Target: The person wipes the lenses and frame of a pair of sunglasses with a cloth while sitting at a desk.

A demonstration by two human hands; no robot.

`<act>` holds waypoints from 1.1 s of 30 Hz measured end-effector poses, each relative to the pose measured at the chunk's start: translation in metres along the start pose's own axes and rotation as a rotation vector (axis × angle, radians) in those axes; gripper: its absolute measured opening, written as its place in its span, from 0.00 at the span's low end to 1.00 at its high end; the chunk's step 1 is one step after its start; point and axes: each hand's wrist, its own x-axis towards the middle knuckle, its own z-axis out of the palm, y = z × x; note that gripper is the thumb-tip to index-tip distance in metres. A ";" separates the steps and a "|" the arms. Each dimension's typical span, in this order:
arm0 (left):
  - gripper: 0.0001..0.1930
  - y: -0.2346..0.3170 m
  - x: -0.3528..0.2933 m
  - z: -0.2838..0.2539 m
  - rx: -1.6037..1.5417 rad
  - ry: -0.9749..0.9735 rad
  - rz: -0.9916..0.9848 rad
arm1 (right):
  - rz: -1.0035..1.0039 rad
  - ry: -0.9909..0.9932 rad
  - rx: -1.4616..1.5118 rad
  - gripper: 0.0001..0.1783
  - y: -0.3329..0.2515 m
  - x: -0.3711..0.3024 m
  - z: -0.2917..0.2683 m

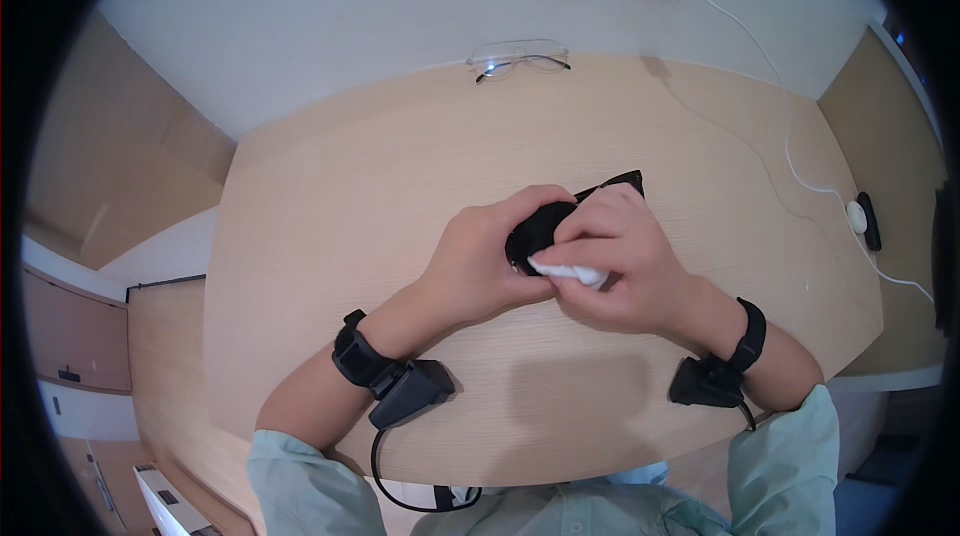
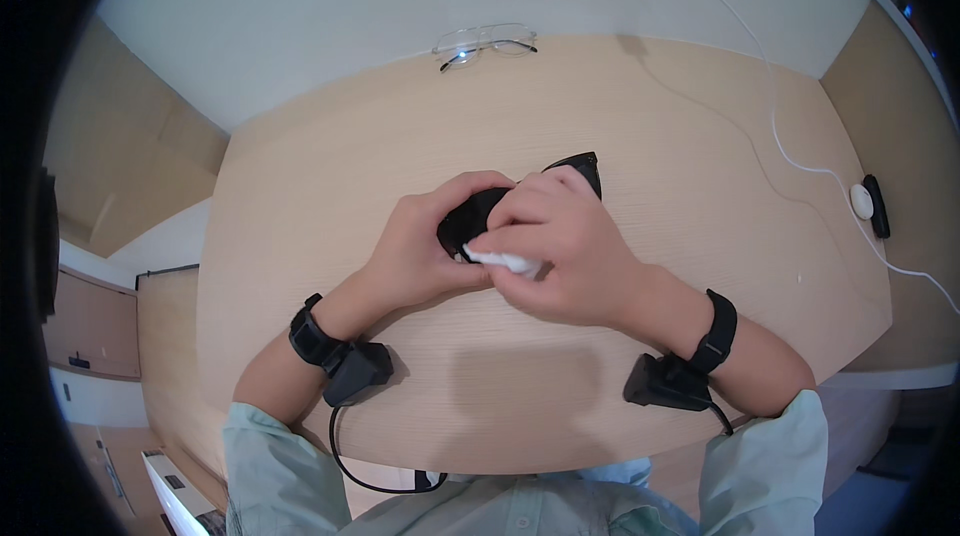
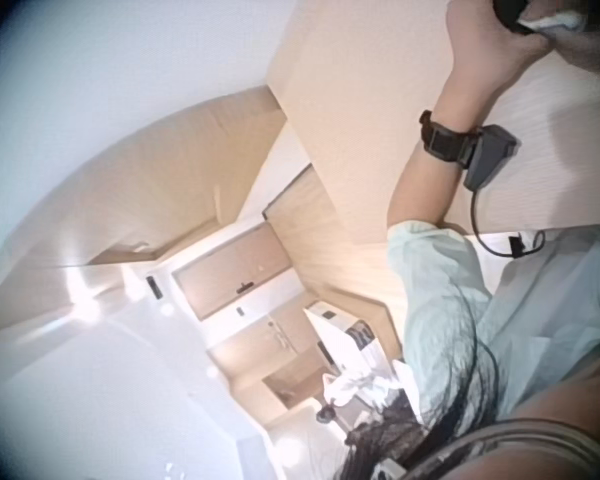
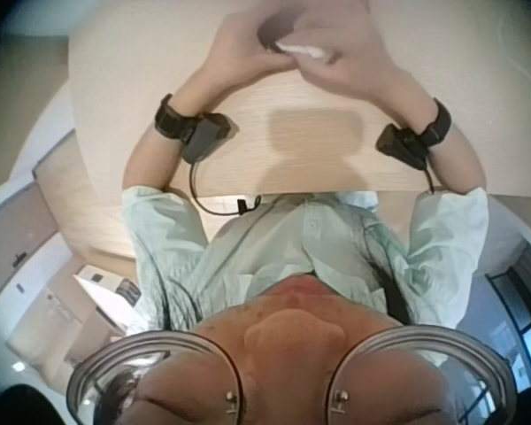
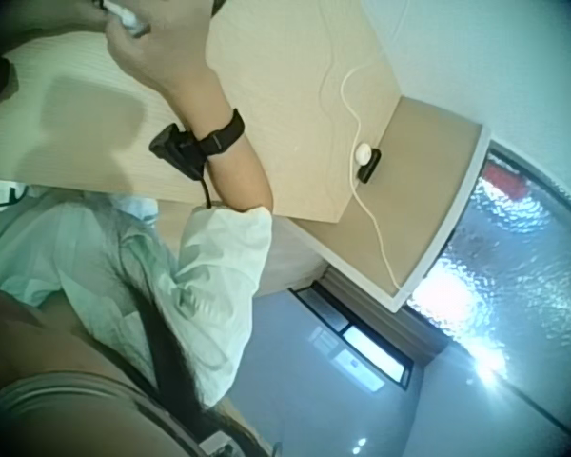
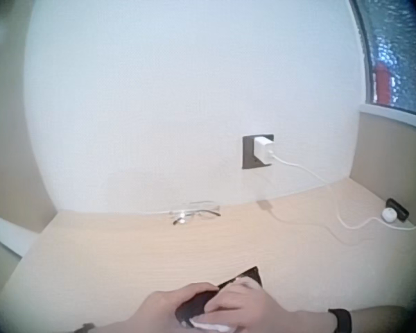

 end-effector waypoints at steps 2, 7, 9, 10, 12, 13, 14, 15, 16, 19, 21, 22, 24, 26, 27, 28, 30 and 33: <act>0.36 -0.001 0.001 0.001 0.014 -0.001 0.035 | -0.023 -0.028 0.039 0.10 0.000 -0.001 0.000; 0.38 0.000 0.001 0.002 -0.019 0.015 0.010 | 0.054 0.080 -0.095 0.10 0.000 0.000 -0.002; 0.38 0.008 0.002 0.000 -0.019 -0.003 -0.031 | 0.088 0.131 -0.114 0.09 0.006 -0.001 -0.003; 0.38 0.012 0.002 -0.001 -0.014 -0.018 -0.077 | 0.172 0.185 -0.079 0.09 0.009 -0.002 -0.001; 0.39 0.009 0.001 -0.001 0.001 -0.016 -0.077 | 0.256 0.243 -0.038 0.09 0.010 -0.001 -0.001; 0.39 0.008 0.001 -0.001 0.014 -0.013 -0.076 | 0.256 0.242 -0.039 0.09 0.009 0.000 0.000; 0.39 0.008 0.001 -0.001 0.014 -0.013 -0.076 | 0.239 0.220 -0.028 0.09 0.009 0.000 0.000; 0.38 0.007 0.001 -0.001 0.014 -0.005 -0.050 | 0.222 0.197 -0.018 0.10 0.008 0.001 0.000; 0.38 0.007 0.001 -0.001 0.015 0.002 -0.024 | 0.222 0.197 -0.019 0.10 0.008 0.001 0.000; 0.37 0.007 0.002 0.000 -0.017 -0.009 -0.039 | 0.142 0.130 -0.055 0.11 0.006 0.000 -0.002; 0.37 0.006 0.001 0.000 -0.003 -0.009 -0.044 | 0.060 0.091 -0.021 0.11 0.005 0.000 0.000; 0.37 0.005 0.001 0.001 0.006 -0.010 -0.046 | 0.066 0.095 -0.024 0.11 0.006 -0.002 0.000; 0.37 0.002 0.001 0.000 0.019 -0.018 -0.025 | -0.004 0.016 0.004 0.12 0.006 -0.004 0.000; 0.37 0.001 0.002 0.001 0.037 -0.027 -0.005 | -0.025 -0.028 0.004 0.12 0.004 -0.005 0.000; 0.36 0.000 0.002 0.003 0.029 0.009 0.034 | -0.050 -0.076 0.004 0.12 0.004 -0.006 0.001; 0.34 0.000 0.002 0.004 0.024 0.046 0.071 | -0.047 -0.069 0.005 0.12 0.004 -0.005 0.002; 0.35 0.000 0.001 0.003 0.031 0.047 0.079 | -0.080 -0.007 0.002 0.15 0.004 -0.003 0.004; 0.35 0.000 0.003 0.005 0.005 0.051 0.054 | 0.000 0.029 -0.035 0.10 0.006 -0.005 0.001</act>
